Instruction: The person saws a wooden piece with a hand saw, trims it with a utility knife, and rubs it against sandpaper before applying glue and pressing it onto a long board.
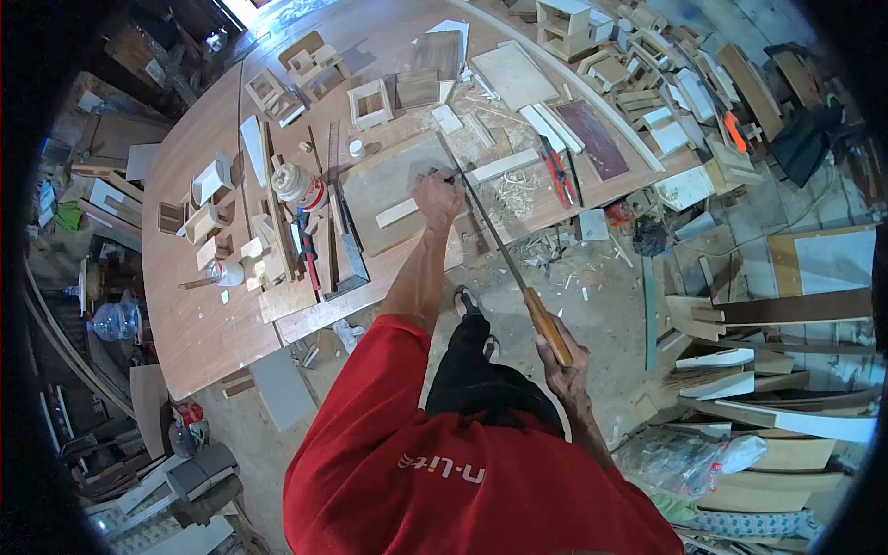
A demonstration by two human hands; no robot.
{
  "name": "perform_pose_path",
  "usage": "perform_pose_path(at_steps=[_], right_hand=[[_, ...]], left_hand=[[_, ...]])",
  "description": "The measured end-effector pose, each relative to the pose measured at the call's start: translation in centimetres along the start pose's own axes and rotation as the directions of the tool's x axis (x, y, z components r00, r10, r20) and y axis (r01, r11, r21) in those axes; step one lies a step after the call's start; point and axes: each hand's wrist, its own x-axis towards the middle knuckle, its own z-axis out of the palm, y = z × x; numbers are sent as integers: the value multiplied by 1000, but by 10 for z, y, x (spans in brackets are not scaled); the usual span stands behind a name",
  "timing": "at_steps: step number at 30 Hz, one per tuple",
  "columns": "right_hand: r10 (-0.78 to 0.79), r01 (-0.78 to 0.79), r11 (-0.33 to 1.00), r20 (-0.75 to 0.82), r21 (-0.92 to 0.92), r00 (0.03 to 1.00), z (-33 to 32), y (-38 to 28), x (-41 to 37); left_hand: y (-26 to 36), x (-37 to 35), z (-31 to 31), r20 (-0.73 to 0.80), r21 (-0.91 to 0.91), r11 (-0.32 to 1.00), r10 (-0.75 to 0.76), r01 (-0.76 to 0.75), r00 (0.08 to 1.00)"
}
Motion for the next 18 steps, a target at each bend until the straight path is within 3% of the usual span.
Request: perform_pose_path(at_steps=[2,6,8,9,11,15,17,18], right_hand=[[-9,9,1000,-41,-12,999,-1,9,-9],[-99,98,994,-26,-45,995,0,-4,15],[182,-181,983,74,-30,980,1,-7,25],[179,-177,984,73,-29,981,2,-5,20],[-88,84,995,-59,-57,994,1,3,5],[-131,126,990,-82,-67,988,10,8,19],[77,-76,997,9,-12,997,18,0,38],[99,-99,995,17,-14,995,18,-4,40]], left_hand=[[14,2,-12,77,0,989,-151,151,986],[20,2,-20,110,3,985,-173,173,979],[22,2,-22,111,27,982,-188,186,976],[23,4,-23,108,27,982,-187,185,976],[23,3,-22,153,45,976,-217,213,964],[22,2,-17,146,66,976,-214,206,966],[20,2,-17,151,24,977,-212,211,966],[21,4,-20,149,26,979,-206,204,967]])
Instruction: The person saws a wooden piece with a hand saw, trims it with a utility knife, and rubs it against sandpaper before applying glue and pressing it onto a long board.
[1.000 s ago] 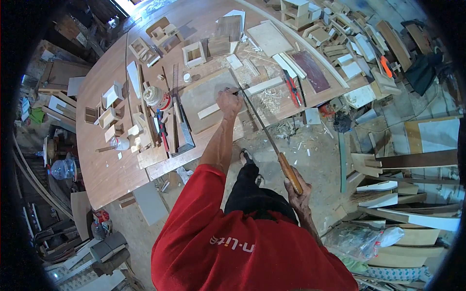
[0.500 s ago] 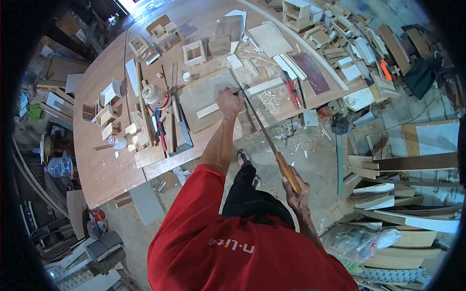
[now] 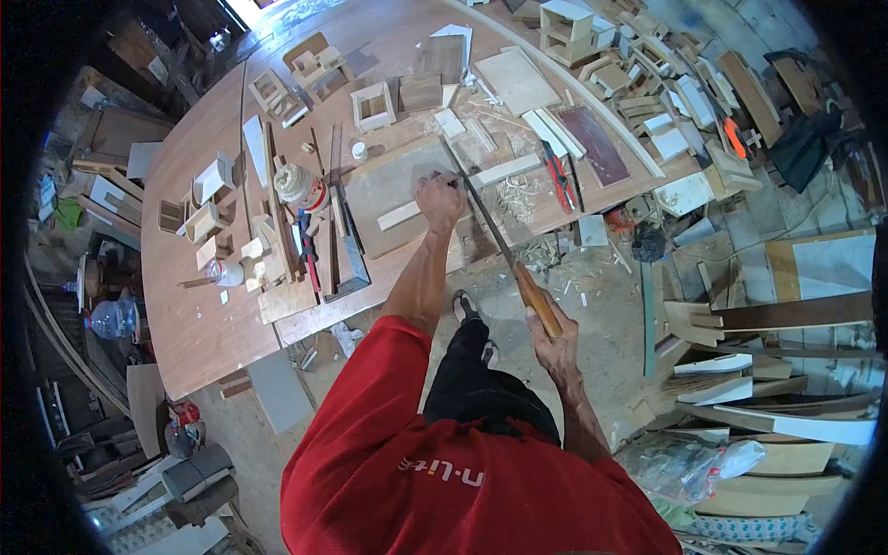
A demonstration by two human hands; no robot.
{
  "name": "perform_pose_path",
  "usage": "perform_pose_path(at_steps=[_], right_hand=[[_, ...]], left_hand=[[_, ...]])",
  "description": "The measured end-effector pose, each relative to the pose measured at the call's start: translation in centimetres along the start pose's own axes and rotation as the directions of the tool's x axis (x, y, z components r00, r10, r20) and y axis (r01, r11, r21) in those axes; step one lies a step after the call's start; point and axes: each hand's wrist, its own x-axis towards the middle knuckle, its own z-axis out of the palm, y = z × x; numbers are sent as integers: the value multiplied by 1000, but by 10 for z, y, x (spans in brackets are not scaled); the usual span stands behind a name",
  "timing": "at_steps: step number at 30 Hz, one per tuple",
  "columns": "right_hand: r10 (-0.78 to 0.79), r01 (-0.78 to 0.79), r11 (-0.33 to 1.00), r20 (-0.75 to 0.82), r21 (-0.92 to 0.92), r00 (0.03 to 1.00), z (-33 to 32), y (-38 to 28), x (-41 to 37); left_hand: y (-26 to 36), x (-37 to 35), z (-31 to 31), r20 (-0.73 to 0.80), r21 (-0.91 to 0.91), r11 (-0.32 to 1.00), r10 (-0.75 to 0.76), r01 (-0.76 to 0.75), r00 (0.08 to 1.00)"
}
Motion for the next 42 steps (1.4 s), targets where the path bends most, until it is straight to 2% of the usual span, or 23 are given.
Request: perform_pose_path(at_steps=[1,3,5,9,11,12,13,14,15,17,19,21,22,23,24,25,27,31,34,36,37,39,42], right_hand=[[-4,4,1000,-4,2,1000,-2,-1,-2],[-137,136,990,-22,-26,990,-10,4,-18],[-134,133,990,-25,-41,991,-13,8,-26],[-181,179,983,-41,-39,983,3,10,1],[-187,186,982,-67,-21,980,15,10,15],[-195,195,981,-86,-7,977,19,6,18],[-200,200,980,-85,-6,976,19,2,18],[-141,141,990,-51,-16,989,18,-1,17],[-80,79,996,-16,-30,997,17,-4,14],[-100,99,995,-19,-26,995,20,-1,14],[-124,123,992,-21,-23,992,22,3,13],[-71,70,996,-10,-51,997,21,6,12],[-73,72,996,-9,-54,997,23,8,15],[-166,163,985,-56,-53,985,25,11,17],[-255,250,967,-101,-56,962,26,8,18],[-255,251,966,-98,-57,962,25,4,17],[-65,65,997,-16,-39,998,21,-3,13],[-170,168,985,-52,-38,984,21,2,7],[-98,98,994,-7,-43,995,6,-1,-13],[9,-9,1000,31,-4,999,-4,-8,-28],[9,-9,1000,32,-5,999,-4,-7,-32],[-105,103,992,-22,-76,994,-5,-5,-37],[-133,131,990,-39,-47,990,0,-1,-34]], left_hand=[[2,1,-3,16,0,1000,-10,10,1000],[2,-3,-1,38,-3,999,-33,34,999],[-1,-3,5,-27,14,1000,-25,25,999],[3,-2,2,-17,17,998,-59,60,998],[5,-1,-7,130,33,997,-75,71,989],[3,-4,-4,129,33,997,-74,70,989],[1,-6,-2,50,-7,1000,3,-3,999],[-2,-10,1,-28,-41,996,77,-78,997],[-3,-17,-3,-26,-42,996,74,-75,997],[-6,-23,-14,-9,-32,967,252,-252,968],[-7,-24,-16,27,-38,975,218,-217,976],[-5,-26,-15,65,-49,982,187,-184,980],[-2,-29,-13,23,37,984,172,-173,985],[0,-31,-11,-19,121,980,161,-157,987],[0,-33,-12,-18,120,981,157,-154,987],[0,-33,-12,-29,79,989,129,-126,991],[2,-32,-12,-38,35,994,100,-99,994],[7,-35,-20,23,63,997,48,-49,999],[9,-32,-22,60,77,997,22,-27,998],[6,-31,-19,62,79,997,12,-17,998],[5,-32,-17,41,71,997,21,-24,999],[4,-31,-14,18,61,998,30,-31,999],[0,-30,-12,55,55,998,19,-22,998]])
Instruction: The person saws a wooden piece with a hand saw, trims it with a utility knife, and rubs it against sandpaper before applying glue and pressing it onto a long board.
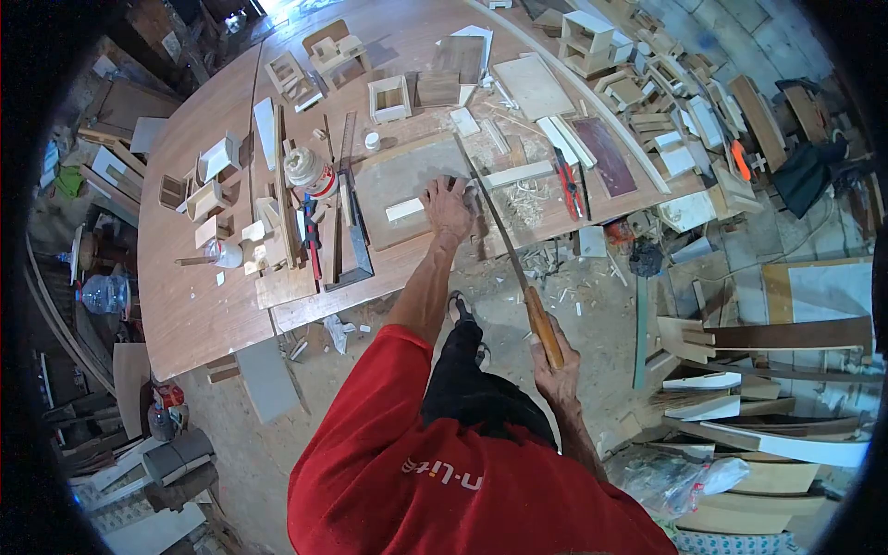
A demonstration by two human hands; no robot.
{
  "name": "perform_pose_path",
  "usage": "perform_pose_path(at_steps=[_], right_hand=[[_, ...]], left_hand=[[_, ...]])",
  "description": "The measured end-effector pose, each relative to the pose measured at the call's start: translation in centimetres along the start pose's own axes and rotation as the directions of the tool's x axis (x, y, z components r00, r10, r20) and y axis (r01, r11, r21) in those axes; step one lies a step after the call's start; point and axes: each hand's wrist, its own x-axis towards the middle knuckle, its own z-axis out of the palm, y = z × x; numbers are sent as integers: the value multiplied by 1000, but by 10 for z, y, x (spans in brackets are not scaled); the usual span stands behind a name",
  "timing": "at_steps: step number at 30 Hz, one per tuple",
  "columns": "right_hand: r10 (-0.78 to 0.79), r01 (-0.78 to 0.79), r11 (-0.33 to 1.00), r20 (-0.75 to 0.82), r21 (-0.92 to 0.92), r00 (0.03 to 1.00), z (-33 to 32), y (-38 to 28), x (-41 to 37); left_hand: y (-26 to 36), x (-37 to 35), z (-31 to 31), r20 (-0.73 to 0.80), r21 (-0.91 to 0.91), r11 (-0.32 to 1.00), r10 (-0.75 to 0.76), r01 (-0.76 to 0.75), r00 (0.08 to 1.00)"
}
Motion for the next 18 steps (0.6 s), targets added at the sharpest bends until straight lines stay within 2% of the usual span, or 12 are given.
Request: perform_pose_path(at_steps=[3,7,8,9,10,11,13,14,15,17,18], right_hand=[[-17,17,998,-4,-61,1000,12,6,21],[-102,102,995,-39,-3,994,38,9,48],[-36,36,999,-15,6,999,34,0,48],[35,-35,999,8,5,999,30,-5,47],[26,-26,999,14,39,1000,29,-5,46],[12,-13,999,24,45,1000,28,-2,46],[176,-180,982,79,53,981,26,-9,49],[358,-377,924,206,58,911,19,-14,50],[350,-369,928,212,59,913,20,-8,50],[203,-218,969,134,115,970,26,9,45],[198,-215,970,142,116,970,27,8,45]], left_hand=[[4,-5,4,-90,19,999,31,-30,995],[-4,-5,9,-221,42,992,121,-115,968],[-4,-3,7,-234,60,993,110,-98,966],[-3,-4,5,-173,20,996,95,-93,980],[0,-4,1,-113,-25,996,83,-86,990],[1,-4,-2,-126,-17,997,75,-77,989],[1,-7,-7,-78,-11,995,102,-104,992],[2,-7,-9,-72,0,993,114,-114,991],[3,-6,-9,-80,4,994,109,-109,991],[0,-4,-7,-72,-3,994,108,-108,992],[0,-4,-8,-74,-40,994,102,-106,992]])
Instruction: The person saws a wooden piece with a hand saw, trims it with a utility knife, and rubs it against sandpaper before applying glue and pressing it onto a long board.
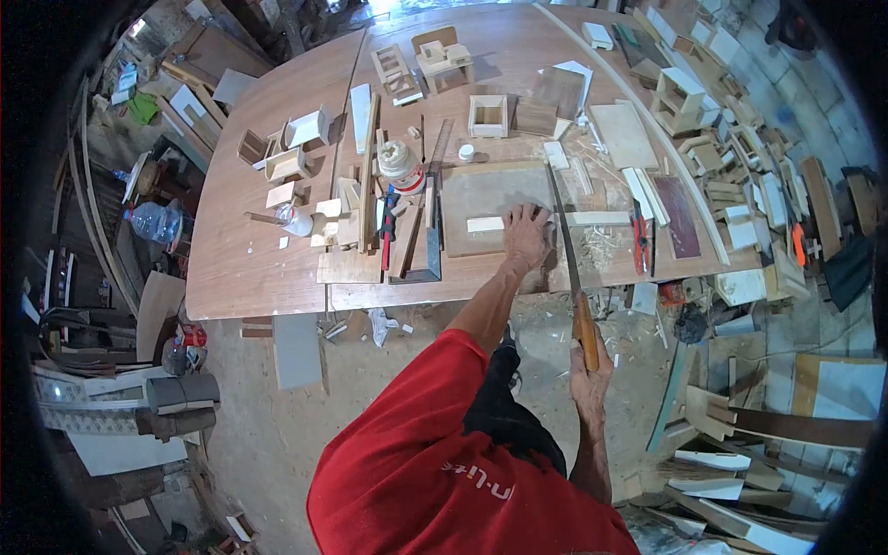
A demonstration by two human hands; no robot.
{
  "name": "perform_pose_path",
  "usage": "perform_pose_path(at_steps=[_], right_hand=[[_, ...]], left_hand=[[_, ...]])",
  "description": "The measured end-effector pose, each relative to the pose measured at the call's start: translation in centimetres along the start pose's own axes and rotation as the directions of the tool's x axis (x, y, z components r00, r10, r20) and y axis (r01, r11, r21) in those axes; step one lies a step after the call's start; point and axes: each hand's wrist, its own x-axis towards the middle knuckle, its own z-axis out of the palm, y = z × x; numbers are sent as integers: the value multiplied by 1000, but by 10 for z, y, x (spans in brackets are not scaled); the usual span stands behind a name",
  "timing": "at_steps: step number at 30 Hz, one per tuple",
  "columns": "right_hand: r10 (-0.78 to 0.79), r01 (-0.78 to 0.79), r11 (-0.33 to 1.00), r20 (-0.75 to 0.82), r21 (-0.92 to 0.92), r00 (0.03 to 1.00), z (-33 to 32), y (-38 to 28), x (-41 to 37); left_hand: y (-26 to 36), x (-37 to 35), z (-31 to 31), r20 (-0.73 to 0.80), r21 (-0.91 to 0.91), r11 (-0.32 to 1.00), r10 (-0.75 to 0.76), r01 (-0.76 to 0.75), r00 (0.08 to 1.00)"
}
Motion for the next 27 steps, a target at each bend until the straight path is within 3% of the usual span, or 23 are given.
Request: perform_pose_path(at_steps=[2,9,11,12,16,19,27], right_hand=[[-156,152,986,-49,-71,987,1,-4,0],[-135,130,989,-67,-78,989,1,-14,-4],[-20,14,989,-36,-149,999,-8,-22,-14],[-123,108,982,-88,-154,988,-7,-9,-18],[-174,163,981,-102,-107,979,-20,-3,-45],[-72,66,992,-54,-104,996,-29,-15,-61],[-187,165,969,-108,-186,976,-10,-1,-18]], left_hand=[[2,-1,1,-36,-6,1000,-3,2,999],[2,0,4,-57,11,1000,-25,26,998],[1,-3,9,-72,33,999,-27,29,997],[2,-3,12,-99,68,997,-27,34,995],[3,1,8,-57,35,999,-33,35,998],[7,1,1,5,78,994,-75,74,997],[7,2,1,-22,68,997,-36,37,999]])
